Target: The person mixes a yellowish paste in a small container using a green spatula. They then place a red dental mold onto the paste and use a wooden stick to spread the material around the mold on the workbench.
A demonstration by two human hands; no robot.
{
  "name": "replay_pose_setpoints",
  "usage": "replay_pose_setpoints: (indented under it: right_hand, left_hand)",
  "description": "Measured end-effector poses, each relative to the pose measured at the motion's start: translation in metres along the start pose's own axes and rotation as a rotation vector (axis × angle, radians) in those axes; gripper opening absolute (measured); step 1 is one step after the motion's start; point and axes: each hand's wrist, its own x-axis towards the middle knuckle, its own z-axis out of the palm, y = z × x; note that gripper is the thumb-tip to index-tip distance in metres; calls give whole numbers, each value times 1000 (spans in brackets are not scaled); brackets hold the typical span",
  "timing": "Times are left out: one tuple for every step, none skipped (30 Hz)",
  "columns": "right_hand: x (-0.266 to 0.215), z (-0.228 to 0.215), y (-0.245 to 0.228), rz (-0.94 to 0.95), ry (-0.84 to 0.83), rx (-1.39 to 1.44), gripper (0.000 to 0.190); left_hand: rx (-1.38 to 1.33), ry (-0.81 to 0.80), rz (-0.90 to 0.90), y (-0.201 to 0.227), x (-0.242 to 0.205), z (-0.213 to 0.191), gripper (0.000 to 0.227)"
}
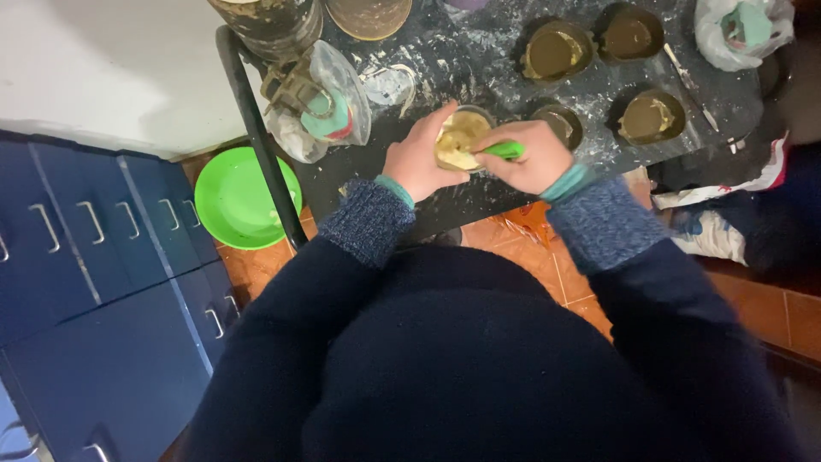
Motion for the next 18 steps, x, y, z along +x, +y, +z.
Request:
replay_pose_setpoints:
  right_hand:
    - [6,5,6,-1,2,1,17]
    - [11,11,11,87,-10,-11,15]
    - [16,17,16,175,-23,-21,14]
    - [20,12,17,175,-20,-19,14]
    - [24,6,18,171,-17,-32,15]
    - [30,1,19,167,-13,-44,15]
    - [23,-3,19,169,-12,-43,15]
    - [16,-6,20,87,12,-86,15]
    - [11,-11,21,3,34,-131,16]
    - [4,-7,20,2,35,-133,16]
    - [-5,-2,19,55,9,-64,14]
    - [-15,3,19,108,-17,5,12]
    - [-10,5,8,109,-18,7,12]
    - [-6,6,-3,19,21,-23,13]
    - [-2,7,-15,-71,63,-55,15]
    - [3,13,-4,-71,67,-56,15]
    - [8,19,7,41,33,-64,13]
    - [14,25,18,153,-2,-71,11]
  left_hand:
    - [2,0,1,-1,0,1,112]
    - [-3,-4,-7,-1,0,2,112]
    - [-8,-9,-15,-2,-1,4,112]
    - [-5,-10,-15,-2,-2,4,112]
    - [7,8,-3,-3,-2,4,111]
    - [19,25,9,-3,-2,4,110]
    - [20,23,9,-2,-3,3,110]
    - [11,22,15,0,-4,1,110]
    - [0,24,24,1,-3,0,109]
    - [0,25,26,1,-2,0,109]
    - [-3,24,17,1,-3,1,111]
    - [-5,24,9,0,-3,2,112]
    - [-6,23,7,-1,-3,2,112]
    - [-19,38,37,-2,-3,3,111]
    - [-28,52,72,-3,-2,4,110]
    - [-26,50,75,0,-2,3,110]
    - [-47,29,30,2,-3,2,109]
    - [-67,7,-15,4,-4,1,108]
